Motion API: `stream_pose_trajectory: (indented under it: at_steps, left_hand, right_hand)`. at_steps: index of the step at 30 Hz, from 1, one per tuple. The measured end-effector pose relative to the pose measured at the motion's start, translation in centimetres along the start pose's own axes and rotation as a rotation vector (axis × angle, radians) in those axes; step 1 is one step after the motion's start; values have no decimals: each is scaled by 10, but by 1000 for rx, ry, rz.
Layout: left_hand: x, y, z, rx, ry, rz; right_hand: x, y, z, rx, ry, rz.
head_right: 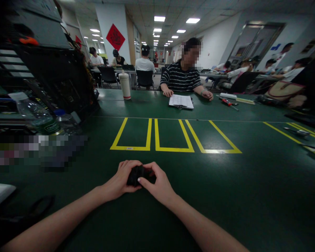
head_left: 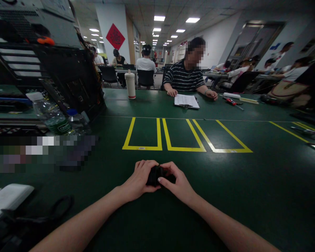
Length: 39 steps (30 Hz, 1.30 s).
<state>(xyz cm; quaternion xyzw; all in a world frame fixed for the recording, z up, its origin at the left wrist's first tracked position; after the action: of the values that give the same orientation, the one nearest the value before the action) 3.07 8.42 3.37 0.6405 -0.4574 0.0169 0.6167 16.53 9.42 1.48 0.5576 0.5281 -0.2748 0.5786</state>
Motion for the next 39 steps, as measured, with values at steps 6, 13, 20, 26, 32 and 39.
stream_pose_trajectory:
  at_steps: [6,13,20,26,32,39]
  left_hand:
    - [6,3,0,-20,-9,1]
    - [3,0,2,62,-34,-7]
    - [-4,-5,3,28,40,92]
    - [-6,-5,3,30,34,124]
    - [-6,-7,-4,-2,21,94]
    - [0,-2,-5,3,64,141]
  right_hand:
    - [2,-16,2,-56,-144,-222]
    - [-6,-14,4,-27,-157,-227]
    - [4,-12,-4,-89,-280,-315]
    - [-4,-10,-1,-80,-259,-275]
    - [0,-10,-4,-69,-202,-279]
    - [-9,-9,1,-34,-111,-104]
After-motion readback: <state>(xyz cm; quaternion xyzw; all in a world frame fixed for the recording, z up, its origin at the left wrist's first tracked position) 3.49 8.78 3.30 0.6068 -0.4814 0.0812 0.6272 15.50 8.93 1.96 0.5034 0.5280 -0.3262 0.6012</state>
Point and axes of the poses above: each hand's wrist, its own z-axis away from the middle knuckle, its own y-axis out of the back of the hand, x = y × z, the point moved 6 cm from there along -z, towards the middle knuckle, and after that the axes turned 4 degrees about x, right-handed, at the moved point
